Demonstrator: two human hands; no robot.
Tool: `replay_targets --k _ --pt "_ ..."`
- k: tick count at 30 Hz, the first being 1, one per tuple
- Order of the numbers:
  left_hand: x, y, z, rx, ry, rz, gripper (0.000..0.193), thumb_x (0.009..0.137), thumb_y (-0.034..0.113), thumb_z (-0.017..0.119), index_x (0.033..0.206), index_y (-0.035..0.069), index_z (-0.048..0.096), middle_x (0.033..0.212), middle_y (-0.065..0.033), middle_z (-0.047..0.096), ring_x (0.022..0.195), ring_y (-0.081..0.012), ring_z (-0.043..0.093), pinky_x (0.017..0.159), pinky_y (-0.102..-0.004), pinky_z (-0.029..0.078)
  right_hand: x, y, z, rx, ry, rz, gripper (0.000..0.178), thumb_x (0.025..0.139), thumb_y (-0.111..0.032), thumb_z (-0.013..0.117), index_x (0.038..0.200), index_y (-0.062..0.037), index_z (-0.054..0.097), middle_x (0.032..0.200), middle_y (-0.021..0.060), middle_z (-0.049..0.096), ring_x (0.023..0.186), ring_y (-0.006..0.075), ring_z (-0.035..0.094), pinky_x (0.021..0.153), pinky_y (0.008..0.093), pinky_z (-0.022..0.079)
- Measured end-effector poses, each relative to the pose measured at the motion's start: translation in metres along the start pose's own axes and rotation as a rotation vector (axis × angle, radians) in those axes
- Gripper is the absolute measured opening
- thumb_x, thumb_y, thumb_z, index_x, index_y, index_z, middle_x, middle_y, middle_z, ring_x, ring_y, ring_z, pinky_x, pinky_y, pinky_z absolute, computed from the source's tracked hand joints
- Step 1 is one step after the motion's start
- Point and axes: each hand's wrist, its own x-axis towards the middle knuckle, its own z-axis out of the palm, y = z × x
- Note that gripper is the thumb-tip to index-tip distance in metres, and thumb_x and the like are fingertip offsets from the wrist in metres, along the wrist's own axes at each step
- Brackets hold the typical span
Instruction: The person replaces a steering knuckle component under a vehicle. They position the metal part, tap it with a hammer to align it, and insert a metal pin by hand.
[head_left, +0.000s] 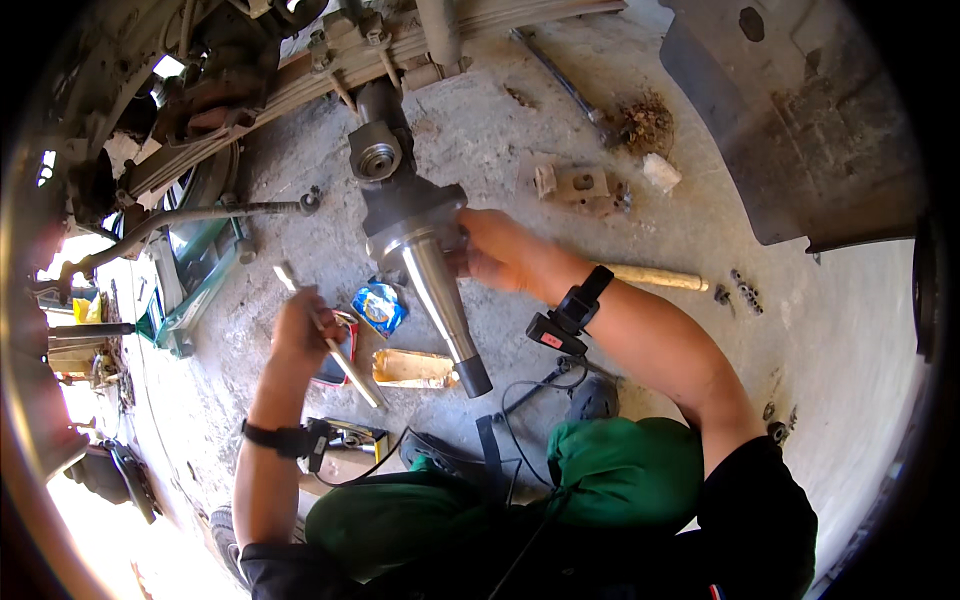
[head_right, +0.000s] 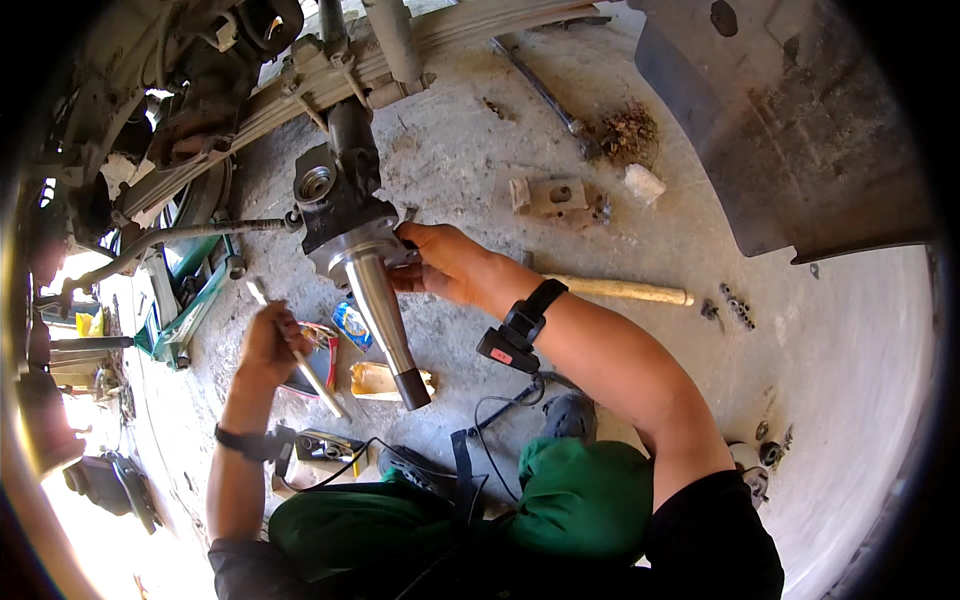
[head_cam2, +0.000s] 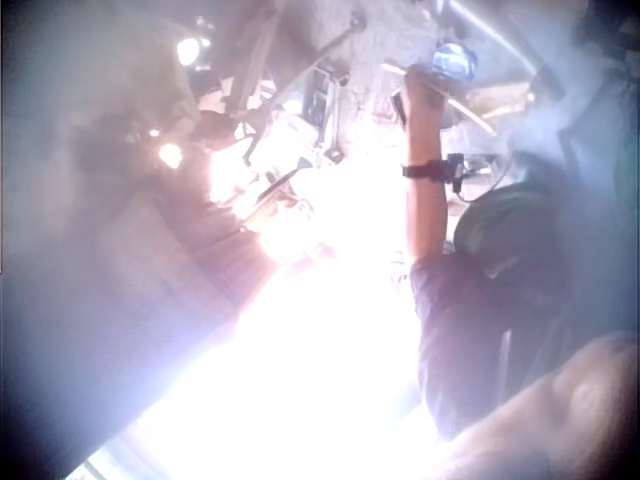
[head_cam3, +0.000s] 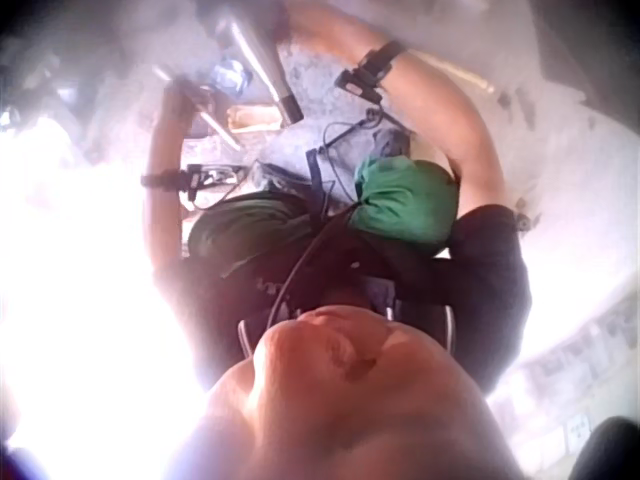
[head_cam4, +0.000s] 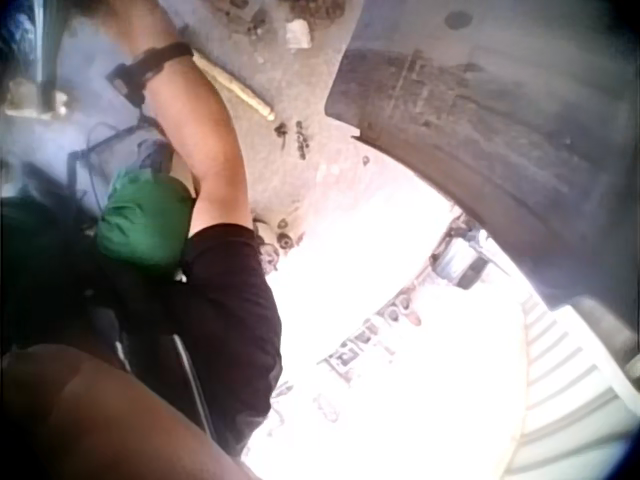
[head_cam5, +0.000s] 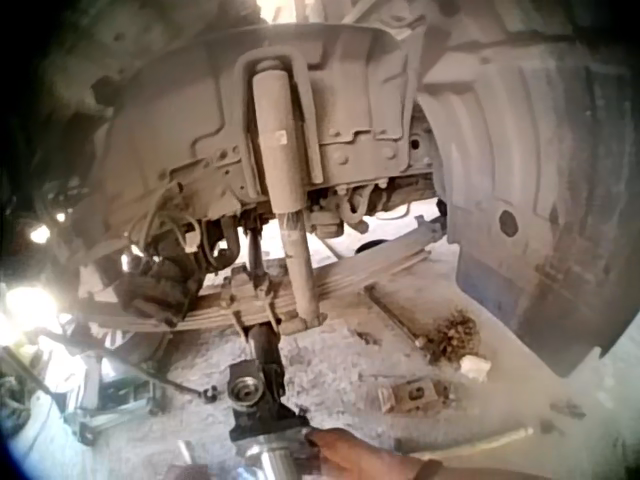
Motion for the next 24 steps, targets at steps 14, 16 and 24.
replay_targets --k 14,16,24 --pt "0.120 -0.187 -0.056 0.749 -0.031 -0.371 0.026 0.092 0.015 0.049 0.114 0.000 0.049 0.088 -0.0159 0.060 0.069 -0.0327 0.068 0.062 -0.0496 0.061 -0.053 0.003 -0.005 -0.399 0.201 -0.033 0.046 0.100 -0.045 0.044 0.110 -0.0020 0.059 0.097 0.0119 0.071 0.080 0.0192 0.068 0.070 0.0326 0.054" --pt "0.123 -0.190 -0.064 0.752 -0.054 -0.369 0.025 0.092 0.015 0.049 0.112 0.002 0.050 0.086 -0.0155 0.060 0.069 -0.0347 0.068 0.061 -0.0512 0.061 -0.072 0.005 0.002 -0.465 0.130 -0.002 0.047 0.100 -0.046 0.042 0.111 -0.0034 0.059 0.098 0.0107 0.070 0.084 0.0196 0.067 0.074 0.0347 0.053" --pt "0.153 -0.199 -0.091 0.817 -0.104 -0.388 0.023 0.090 0.012 0.050 0.109 0.000 0.057 0.101 -0.0240 0.065 0.081 -0.0383 0.071 0.062 -0.0510 0.062 -0.117 0.012 0.088 -0.483 0.072 0.145 0.029 0.095 -0.029 0.063 0.103 -0.0028 0.056 0.087 0.0083 0.062 0.077 0.0183 0.064 0.066 0.0337 0.055"
